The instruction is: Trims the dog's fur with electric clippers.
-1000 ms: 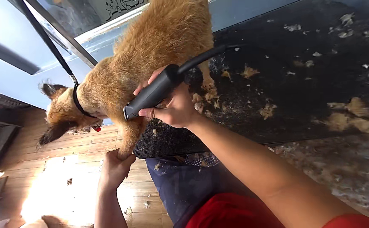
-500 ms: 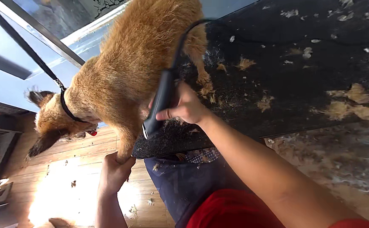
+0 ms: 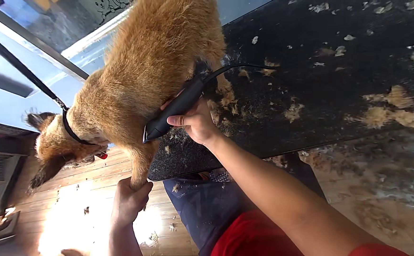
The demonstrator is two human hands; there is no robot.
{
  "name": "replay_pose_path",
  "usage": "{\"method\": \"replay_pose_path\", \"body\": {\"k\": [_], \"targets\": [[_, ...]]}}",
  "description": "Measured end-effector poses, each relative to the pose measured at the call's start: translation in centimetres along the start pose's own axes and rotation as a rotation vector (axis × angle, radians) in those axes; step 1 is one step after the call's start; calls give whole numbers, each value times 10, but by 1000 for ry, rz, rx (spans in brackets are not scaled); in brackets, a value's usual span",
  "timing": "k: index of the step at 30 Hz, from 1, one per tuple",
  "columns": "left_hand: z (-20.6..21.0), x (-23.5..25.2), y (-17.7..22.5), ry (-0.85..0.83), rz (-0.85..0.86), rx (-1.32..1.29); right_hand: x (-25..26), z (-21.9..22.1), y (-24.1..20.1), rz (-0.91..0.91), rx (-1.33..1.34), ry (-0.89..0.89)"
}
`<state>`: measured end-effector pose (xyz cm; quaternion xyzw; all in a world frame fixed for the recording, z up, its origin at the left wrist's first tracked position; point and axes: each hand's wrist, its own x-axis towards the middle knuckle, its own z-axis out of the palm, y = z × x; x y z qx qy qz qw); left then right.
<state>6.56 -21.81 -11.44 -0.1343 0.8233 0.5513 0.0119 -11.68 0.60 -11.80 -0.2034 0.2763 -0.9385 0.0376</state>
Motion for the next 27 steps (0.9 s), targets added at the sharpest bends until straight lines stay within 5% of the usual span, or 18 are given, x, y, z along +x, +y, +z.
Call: {"method": "replay_pose_path", "body": {"k": [15, 20, 27], "targets": [[14, -1, 0, -21, 1, -109, -50, 4, 10, -10, 26, -38], [15, 0, 5, -33, 2, -120, -35, -19, -12, 183, -177, -359], [14, -4, 8, -81, 1, -213, 0, -21, -12, -8, 97, 176]]}}
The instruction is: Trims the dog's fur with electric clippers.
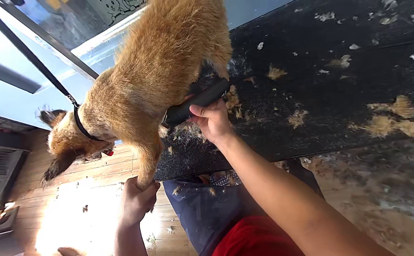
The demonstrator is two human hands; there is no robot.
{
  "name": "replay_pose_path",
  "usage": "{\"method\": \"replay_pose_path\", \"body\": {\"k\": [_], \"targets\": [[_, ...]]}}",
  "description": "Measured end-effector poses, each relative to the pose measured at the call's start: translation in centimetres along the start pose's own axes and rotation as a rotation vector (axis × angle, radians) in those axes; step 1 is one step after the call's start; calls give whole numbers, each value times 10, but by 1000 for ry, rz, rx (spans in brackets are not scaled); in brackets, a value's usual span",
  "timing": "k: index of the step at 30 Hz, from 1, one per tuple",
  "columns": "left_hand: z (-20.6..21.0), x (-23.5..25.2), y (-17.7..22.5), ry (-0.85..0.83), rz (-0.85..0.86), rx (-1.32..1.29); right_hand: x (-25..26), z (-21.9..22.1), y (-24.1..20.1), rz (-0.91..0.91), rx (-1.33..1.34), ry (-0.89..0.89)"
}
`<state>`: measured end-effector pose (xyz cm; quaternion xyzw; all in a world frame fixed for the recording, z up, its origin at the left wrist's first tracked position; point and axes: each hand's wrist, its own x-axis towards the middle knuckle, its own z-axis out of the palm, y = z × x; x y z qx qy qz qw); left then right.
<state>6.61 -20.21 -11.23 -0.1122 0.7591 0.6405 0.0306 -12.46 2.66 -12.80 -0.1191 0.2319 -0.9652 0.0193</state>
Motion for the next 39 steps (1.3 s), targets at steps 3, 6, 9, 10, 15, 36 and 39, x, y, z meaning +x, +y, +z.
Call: {"method": "replay_pose_path", "body": {"k": [3, 6, 9, 10, 15, 36, 39], "targets": [[2, -2, 1, -52, -7, -112, -5, 1, 16, 72, 83, -2], [4, -5, 1, -97, -10, -242, -20, 5, 25, 236, 224, 39], [6, -4, 4, -141, 19, -338, -33, 4, 31, 278, 316, 68], [7, -5, 4, -150, 26, -355, -37, 2, 32, 277, 342, 70], [12, -10, 3, -173, 25, -386, -56, -4, 37, 247, 429, 82], [37, -17, 19, -283, 30, -553, -58, -3, 25, 161, 362, 52], [37, -16, 19, -274, 33, -566, -68, 1, 36, 198, 344, -63]]}}
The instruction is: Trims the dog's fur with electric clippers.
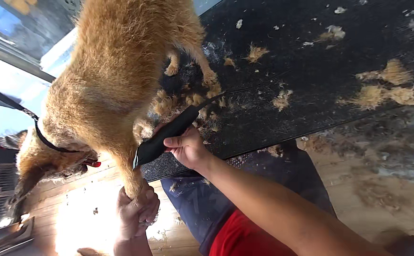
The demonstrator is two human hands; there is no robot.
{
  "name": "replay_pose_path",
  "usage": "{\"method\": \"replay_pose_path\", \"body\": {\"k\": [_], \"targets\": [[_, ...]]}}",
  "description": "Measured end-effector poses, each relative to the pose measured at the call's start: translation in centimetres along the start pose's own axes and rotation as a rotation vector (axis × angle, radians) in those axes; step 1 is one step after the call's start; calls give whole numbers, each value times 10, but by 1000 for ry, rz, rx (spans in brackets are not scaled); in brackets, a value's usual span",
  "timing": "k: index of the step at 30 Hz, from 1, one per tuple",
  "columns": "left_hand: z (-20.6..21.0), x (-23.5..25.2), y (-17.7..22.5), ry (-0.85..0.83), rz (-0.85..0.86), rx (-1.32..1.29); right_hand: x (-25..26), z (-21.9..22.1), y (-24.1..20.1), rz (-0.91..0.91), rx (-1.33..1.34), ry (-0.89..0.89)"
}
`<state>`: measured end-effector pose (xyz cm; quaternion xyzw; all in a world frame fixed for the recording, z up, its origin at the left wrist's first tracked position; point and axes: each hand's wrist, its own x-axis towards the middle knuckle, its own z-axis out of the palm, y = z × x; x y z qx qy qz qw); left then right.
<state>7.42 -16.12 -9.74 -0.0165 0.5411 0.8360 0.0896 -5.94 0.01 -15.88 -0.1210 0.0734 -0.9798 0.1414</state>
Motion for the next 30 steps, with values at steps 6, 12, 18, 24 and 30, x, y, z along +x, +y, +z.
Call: {"method": "replay_pose_path", "body": {"k": [6, 12, 18, 24, 30], "targets": [[-2, -5, 4, 20, -23, 6, 6, 7, -16, -48, -152, -146], [4, -3, -1, 21, -27, -58, 9, 8, -9, -133, -86, -37], [12, -5, -12, 288, -93, 98, 3, 21, -31, -135, -356, -98], [9, -4, -17, 266, -103, 123, 42, 72, -56, -438, -673, -13], [10, 0, -17, 269, -101, 116, 35, 74, -51, -324, -838, -54]]}}
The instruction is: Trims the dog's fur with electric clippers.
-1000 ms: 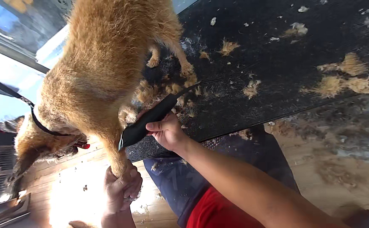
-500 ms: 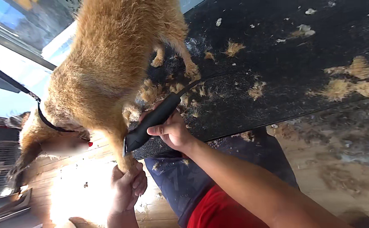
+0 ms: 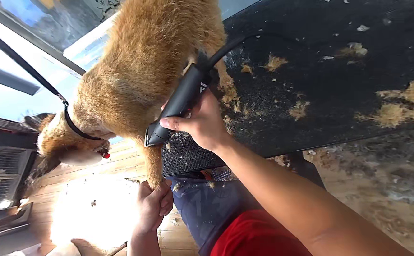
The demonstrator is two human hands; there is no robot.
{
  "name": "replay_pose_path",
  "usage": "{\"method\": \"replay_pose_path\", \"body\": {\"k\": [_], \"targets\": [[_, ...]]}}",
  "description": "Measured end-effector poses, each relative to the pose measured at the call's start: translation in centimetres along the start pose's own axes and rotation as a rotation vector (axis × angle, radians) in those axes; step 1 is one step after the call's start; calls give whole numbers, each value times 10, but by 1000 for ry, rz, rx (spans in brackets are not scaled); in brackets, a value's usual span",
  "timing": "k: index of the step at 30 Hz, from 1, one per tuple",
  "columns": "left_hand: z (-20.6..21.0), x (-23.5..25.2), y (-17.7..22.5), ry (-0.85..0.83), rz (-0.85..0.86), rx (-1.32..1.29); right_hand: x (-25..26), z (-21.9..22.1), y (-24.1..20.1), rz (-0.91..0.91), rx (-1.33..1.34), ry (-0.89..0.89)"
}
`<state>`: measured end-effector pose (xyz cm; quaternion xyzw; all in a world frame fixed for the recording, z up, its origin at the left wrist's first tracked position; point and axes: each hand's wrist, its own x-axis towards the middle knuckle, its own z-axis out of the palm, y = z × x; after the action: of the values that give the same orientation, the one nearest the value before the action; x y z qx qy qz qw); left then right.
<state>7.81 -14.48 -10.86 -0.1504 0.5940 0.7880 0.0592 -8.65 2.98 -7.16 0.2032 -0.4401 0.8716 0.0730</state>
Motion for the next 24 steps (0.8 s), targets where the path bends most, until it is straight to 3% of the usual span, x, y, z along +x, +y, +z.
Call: {"method": "replay_pose_path", "body": {"k": [13, 20, 24], "targets": [[-6, -3, -3, -34, 0, -64, -28, -3, 11, -19, 140, -10], [-2, 2, -3, -43, -8, -56, -33, -12, 13, 59, 127, -145], [-2, 0, -2, -58, -17, -62, -19, -16, 20, -60, 203, 24]]}}
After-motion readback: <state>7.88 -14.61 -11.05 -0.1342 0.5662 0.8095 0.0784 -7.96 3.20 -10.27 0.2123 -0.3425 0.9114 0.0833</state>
